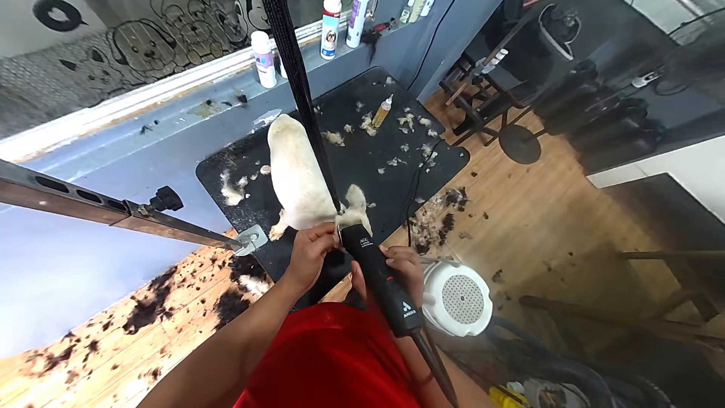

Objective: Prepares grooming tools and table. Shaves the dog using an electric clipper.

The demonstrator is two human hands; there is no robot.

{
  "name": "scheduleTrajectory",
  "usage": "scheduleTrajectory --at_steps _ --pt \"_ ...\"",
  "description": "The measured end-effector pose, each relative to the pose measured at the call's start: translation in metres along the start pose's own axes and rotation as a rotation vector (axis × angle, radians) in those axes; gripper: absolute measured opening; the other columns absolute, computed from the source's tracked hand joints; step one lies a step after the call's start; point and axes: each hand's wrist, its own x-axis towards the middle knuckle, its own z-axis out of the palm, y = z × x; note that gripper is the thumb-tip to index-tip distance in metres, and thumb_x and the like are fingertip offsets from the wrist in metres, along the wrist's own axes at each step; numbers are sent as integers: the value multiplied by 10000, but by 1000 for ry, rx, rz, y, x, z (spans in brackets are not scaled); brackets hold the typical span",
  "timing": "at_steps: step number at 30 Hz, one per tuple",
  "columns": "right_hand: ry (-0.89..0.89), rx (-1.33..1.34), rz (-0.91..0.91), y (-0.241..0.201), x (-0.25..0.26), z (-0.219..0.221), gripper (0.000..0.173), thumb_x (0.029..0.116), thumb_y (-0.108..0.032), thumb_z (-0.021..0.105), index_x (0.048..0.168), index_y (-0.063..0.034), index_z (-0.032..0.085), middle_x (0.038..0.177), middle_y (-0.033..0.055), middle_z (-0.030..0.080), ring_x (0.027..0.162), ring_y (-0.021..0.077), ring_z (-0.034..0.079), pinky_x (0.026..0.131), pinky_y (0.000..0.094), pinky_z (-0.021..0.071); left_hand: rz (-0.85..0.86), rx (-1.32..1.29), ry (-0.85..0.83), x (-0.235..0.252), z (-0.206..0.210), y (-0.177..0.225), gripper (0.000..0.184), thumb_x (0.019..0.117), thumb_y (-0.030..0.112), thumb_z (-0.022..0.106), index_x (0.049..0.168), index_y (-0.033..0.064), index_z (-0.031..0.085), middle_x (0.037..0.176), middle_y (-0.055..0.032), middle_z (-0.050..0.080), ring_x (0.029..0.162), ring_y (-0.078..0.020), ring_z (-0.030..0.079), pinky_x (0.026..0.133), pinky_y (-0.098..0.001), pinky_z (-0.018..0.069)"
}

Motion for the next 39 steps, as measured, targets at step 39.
scheduleTrajectory --at_steps 39 --pt "-49 56 -55 -5 -19 -4 474 729 -229 894 1095 -134 609 982 9 634 950 171 658 819 348 606 -175 31 289 9 17 9 289 1005 253 673 924 -5 775 960 -161 748 876 -224 707 821 -405 584"
